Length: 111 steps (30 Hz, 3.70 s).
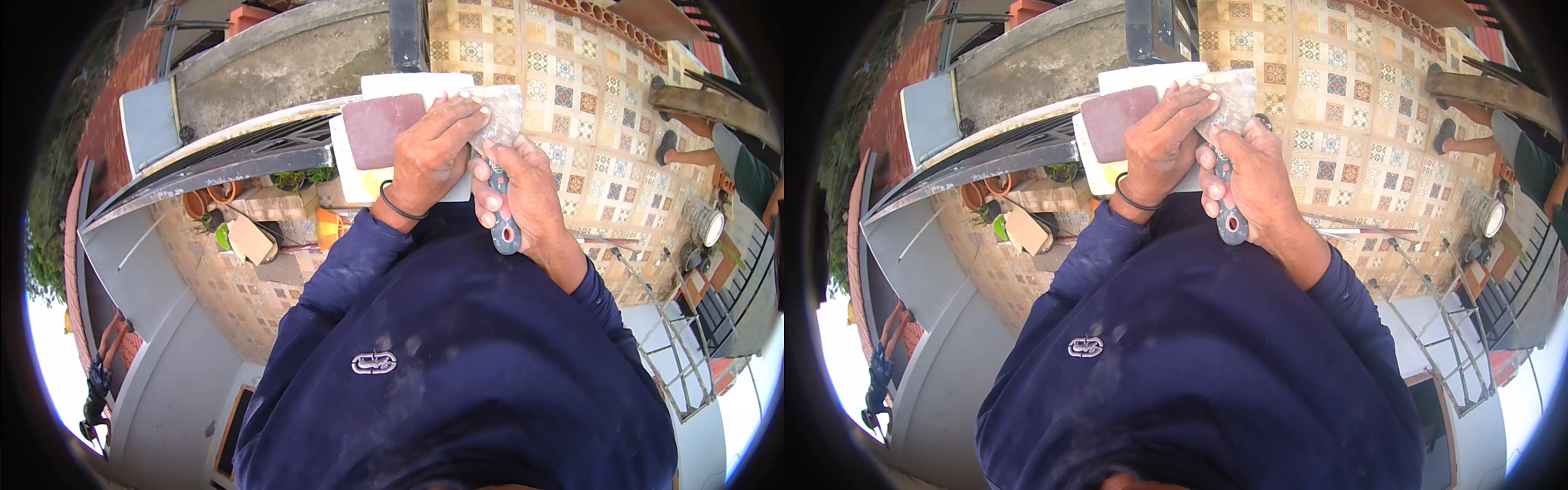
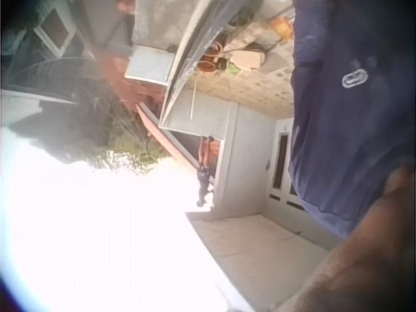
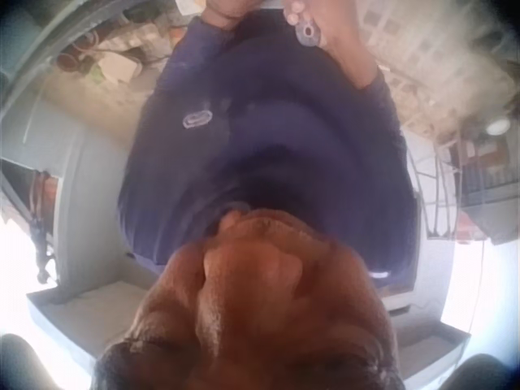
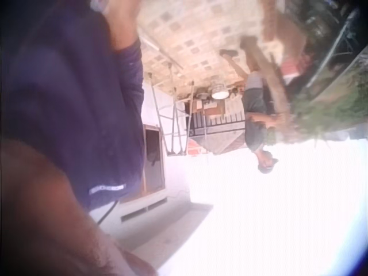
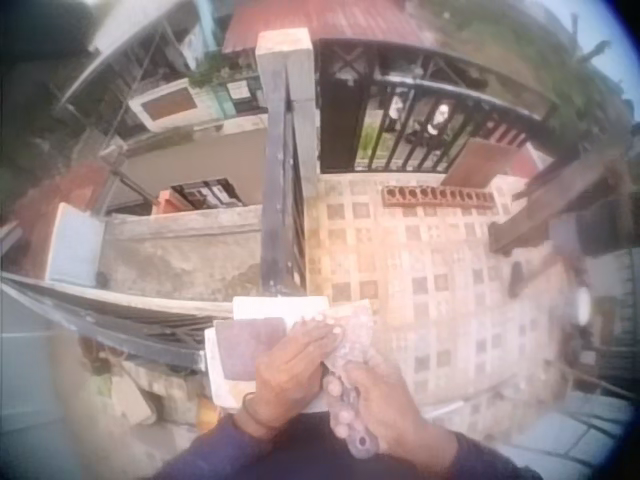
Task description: The person smooths a freshly plastered concrete surface using a trowel and a sanding block. They repeatedly rub the surface to even out the texture, occasionally switching between tools and adjusting their grip.
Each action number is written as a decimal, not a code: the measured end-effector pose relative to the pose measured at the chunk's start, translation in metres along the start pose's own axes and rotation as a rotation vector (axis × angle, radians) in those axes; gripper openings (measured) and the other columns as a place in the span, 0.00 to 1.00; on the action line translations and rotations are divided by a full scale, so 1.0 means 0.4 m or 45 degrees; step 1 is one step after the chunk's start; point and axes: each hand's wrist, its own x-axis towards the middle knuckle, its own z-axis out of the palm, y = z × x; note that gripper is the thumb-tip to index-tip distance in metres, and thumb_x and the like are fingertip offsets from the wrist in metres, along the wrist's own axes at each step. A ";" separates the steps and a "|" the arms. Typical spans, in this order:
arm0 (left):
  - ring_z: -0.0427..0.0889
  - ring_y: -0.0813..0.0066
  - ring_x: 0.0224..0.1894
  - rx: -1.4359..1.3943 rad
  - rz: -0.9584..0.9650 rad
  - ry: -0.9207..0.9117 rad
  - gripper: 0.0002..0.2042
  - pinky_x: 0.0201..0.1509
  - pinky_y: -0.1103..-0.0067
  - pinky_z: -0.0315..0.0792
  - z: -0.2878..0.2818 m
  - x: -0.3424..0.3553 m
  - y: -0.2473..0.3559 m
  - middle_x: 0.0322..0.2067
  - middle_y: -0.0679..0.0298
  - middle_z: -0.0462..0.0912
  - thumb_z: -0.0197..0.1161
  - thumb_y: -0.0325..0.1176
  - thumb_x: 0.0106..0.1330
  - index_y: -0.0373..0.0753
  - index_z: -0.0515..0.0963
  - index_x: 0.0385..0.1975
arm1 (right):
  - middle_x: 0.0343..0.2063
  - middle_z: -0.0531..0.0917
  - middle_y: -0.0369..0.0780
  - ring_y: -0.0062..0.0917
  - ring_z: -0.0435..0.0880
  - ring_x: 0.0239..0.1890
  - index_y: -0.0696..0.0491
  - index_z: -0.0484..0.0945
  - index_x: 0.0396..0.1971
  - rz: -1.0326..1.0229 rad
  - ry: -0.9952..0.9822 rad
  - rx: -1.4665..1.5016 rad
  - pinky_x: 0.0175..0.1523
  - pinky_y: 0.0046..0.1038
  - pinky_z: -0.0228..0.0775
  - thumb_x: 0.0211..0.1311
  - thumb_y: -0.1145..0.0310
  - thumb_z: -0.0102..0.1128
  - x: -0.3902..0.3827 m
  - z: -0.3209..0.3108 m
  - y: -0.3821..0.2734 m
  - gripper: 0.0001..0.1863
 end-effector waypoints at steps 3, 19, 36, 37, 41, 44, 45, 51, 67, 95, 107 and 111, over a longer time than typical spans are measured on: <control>0.88 0.52 0.61 -0.119 -0.113 -0.012 0.23 0.73 0.59 0.79 -0.019 -0.001 0.004 0.56 0.54 0.89 0.69 0.14 0.60 0.40 0.86 0.56 | 0.30 0.79 0.37 0.16 0.74 0.16 0.52 0.69 0.52 -0.052 -0.069 0.052 0.16 0.23 0.72 0.83 0.69 0.54 0.005 -0.010 -0.010 0.07; 0.69 0.35 0.75 0.730 -0.604 0.235 0.45 0.80 0.39 0.57 -0.091 -0.123 -0.024 0.68 0.42 0.75 0.81 0.53 0.62 0.35 0.71 0.75 | 0.30 0.80 0.38 0.16 0.76 0.15 0.54 0.67 0.56 0.244 -0.169 -0.243 0.15 0.23 0.75 0.83 0.70 0.54 0.022 -0.040 -0.118 0.11; 0.80 0.78 0.45 0.165 -1.379 1.842 0.17 0.54 0.78 0.76 0.190 -0.201 0.252 0.43 0.64 0.85 0.69 0.39 0.82 0.30 0.78 0.55 | 0.31 0.79 0.36 0.15 0.75 0.16 0.55 0.68 0.57 0.662 -0.709 -0.977 0.17 0.23 0.74 0.83 0.70 0.53 0.153 -0.095 -0.415 0.11; 0.80 0.78 0.46 0.053 -1.436 1.879 0.18 0.54 0.78 0.76 0.211 -0.202 0.258 0.43 0.63 0.85 0.69 0.40 0.82 0.29 0.78 0.56 | 0.30 0.79 0.36 0.15 0.75 0.16 0.54 0.68 0.58 0.679 -0.718 -0.970 0.16 0.22 0.74 0.84 0.70 0.53 0.158 -0.089 -0.412 0.11; 0.81 0.78 0.44 -0.010 -1.496 1.777 0.26 0.49 0.77 0.77 0.283 -0.188 0.256 0.41 0.62 0.88 0.69 0.47 0.80 0.24 0.82 0.57 | 0.30 0.79 0.35 0.13 0.76 0.16 0.55 0.69 0.57 0.688 -0.732 -1.082 0.15 0.21 0.74 0.84 0.70 0.53 0.174 -0.064 -0.409 0.09; 0.81 0.79 0.40 -0.136 -1.447 1.743 0.24 0.46 0.77 0.76 0.313 -0.176 0.250 0.37 0.63 0.88 0.69 0.46 0.80 0.25 0.85 0.53 | 0.30 0.79 0.36 0.13 0.76 0.16 0.55 0.70 0.56 0.687 -0.727 -1.069 0.15 0.20 0.74 0.84 0.70 0.53 0.176 -0.047 -0.404 0.09; 0.81 0.79 0.39 -0.220 -1.479 1.751 0.23 0.45 0.77 0.76 0.317 -0.175 0.250 0.36 0.63 0.88 0.69 0.45 0.80 0.25 0.85 0.51 | 0.30 0.79 0.36 0.13 0.76 0.16 0.55 0.70 0.57 0.691 -0.806 -0.981 0.15 0.20 0.74 0.84 0.70 0.53 0.173 -0.044 -0.404 0.09; 0.78 0.80 0.34 -0.106 -1.445 1.754 0.20 0.41 0.76 0.74 0.320 -0.169 0.253 0.31 0.64 0.86 0.69 0.44 0.80 0.28 0.86 0.52 | 0.30 0.78 0.36 0.14 0.75 0.18 0.55 0.67 0.50 0.767 -0.750 -1.108 0.16 0.22 0.75 0.84 0.71 0.52 0.181 -0.025 -0.399 0.06; 0.73 0.85 0.38 -0.104 -1.597 2.244 0.21 0.44 0.82 0.71 0.380 -0.092 0.229 0.36 0.72 0.82 0.68 0.44 0.81 0.29 0.85 0.56 | 0.30 0.78 0.35 0.14 0.76 0.17 0.53 0.69 0.56 1.071 -0.938 -1.409 0.17 0.22 0.75 0.86 0.69 0.50 0.275 0.070 -0.486 0.08; 0.77 0.83 0.35 0.078 -1.621 2.239 0.21 0.41 0.79 0.74 0.387 -0.082 0.223 0.33 0.68 0.85 0.69 0.44 0.80 0.28 0.85 0.55 | 0.30 0.79 0.35 0.15 0.75 0.16 0.52 0.68 0.60 1.098 -0.986 -1.367 0.18 0.23 0.75 0.86 0.67 0.52 0.280 0.102 -0.454 0.11; 0.80 0.81 0.37 0.061 -1.562 2.331 0.23 0.44 0.77 0.76 0.392 -0.079 0.212 0.34 0.65 0.86 0.70 0.46 0.79 0.27 0.85 0.54 | 0.30 0.78 0.36 0.15 0.74 0.17 0.54 0.67 0.52 1.065 -0.951 -1.538 0.18 0.23 0.73 0.86 0.69 0.51 0.265 0.116 -0.437 0.06; 0.81 0.80 0.38 0.042 -1.547 2.282 0.23 0.45 0.76 0.77 0.394 -0.086 0.209 0.36 0.63 0.88 0.71 0.47 0.79 0.27 0.85 0.54 | 0.30 0.78 0.35 0.15 0.74 0.17 0.54 0.67 0.52 1.020 -0.969 -1.405 0.17 0.22 0.73 0.86 0.70 0.51 0.276 0.131 -0.411 0.05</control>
